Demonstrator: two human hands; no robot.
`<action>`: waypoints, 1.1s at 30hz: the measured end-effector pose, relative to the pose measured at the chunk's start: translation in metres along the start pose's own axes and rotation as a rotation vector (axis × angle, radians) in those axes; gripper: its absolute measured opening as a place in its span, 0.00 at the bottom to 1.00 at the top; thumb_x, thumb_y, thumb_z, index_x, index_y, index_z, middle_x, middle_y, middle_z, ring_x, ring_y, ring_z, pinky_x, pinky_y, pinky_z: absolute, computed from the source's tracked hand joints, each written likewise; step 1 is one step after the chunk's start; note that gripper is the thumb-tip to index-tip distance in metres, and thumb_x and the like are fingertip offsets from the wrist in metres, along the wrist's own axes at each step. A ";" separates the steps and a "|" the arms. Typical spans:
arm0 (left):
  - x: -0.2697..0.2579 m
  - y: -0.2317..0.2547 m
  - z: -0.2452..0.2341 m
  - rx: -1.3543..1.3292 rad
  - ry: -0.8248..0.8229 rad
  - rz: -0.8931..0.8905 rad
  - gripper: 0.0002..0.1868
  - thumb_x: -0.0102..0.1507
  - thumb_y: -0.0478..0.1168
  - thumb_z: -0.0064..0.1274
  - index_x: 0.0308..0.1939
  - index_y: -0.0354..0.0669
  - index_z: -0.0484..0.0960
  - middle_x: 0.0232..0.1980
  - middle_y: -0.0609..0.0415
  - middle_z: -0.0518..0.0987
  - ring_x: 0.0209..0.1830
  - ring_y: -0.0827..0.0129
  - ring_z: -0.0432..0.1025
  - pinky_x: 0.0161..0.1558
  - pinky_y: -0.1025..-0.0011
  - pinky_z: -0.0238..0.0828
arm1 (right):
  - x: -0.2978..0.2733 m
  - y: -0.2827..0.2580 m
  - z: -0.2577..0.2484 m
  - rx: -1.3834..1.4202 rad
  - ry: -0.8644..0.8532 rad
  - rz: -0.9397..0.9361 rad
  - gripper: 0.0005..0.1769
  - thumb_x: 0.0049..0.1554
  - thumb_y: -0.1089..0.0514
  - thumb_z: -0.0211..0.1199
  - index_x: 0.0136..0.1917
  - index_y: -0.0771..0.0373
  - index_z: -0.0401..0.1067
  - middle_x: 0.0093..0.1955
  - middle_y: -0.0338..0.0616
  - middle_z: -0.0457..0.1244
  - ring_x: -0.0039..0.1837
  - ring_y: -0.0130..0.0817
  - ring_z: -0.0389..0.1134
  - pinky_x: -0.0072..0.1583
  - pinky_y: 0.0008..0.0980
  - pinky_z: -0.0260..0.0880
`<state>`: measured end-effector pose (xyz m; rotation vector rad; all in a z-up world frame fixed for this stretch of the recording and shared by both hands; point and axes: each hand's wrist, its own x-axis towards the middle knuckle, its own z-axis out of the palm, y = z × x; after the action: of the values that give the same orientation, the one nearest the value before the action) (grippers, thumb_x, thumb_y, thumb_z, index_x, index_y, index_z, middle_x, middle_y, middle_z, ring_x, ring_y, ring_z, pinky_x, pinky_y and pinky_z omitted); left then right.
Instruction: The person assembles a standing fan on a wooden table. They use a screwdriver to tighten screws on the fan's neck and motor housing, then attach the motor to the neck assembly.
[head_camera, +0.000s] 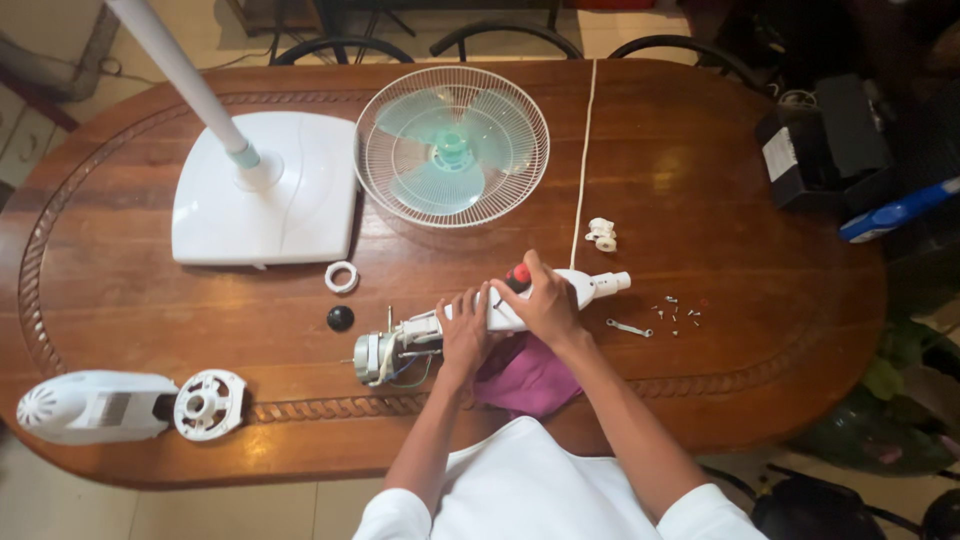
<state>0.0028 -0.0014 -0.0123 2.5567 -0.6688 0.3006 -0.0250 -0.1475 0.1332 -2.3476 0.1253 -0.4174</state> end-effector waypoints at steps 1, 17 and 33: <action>-0.004 0.000 0.001 -0.008 -0.013 -0.012 0.58 0.44 0.62 0.71 0.73 0.44 0.63 0.66 0.47 0.70 0.66 0.53 0.64 0.67 0.37 0.46 | -0.002 0.000 -0.001 0.023 -0.030 -0.027 0.25 0.53 0.50 0.76 0.53 0.62 0.64 0.46 0.51 0.67 0.46 0.48 0.73 0.48 0.42 0.72; -0.002 -0.006 0.012 0.014 0.018 0.013 0.58 0.45 0.65 0.68 0.73 0.43 0.64 0.65 0.46 0.70 0.67 0.52 0.63 0.67 0.36 0.47 | 0.003 -0.011 -0.036 0.035 -0.269 -0.305 0.23 0.57 0.59 0.69 0.62 0.62 0.65 0.51 0.53 0.68 0.54 0.54 0.71 0.52 0.45 0.71; -0.012 -0.003 0.007 0.023 0.066 0.034 0.55 0.50 0.61 0.68 0.76 0.43 0.63 0.67 0.48 0.70 0.68 0.53 0.63 0.69 0.38 0.47 | -0.003 -0.016 -0.029 0.034 -0.333 -0.435 0.23 0.57 0.57 0.65 0.64 0.63 0.64 0.52 0.57 0.67 0.52 0.59 0.71 0.50 0.48 0.72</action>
<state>-0.0052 0.0017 -0.0235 2.5477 -0.6891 0.4045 -0.0382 -0.1537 0.1629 -2.3678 -0.5527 -0.2238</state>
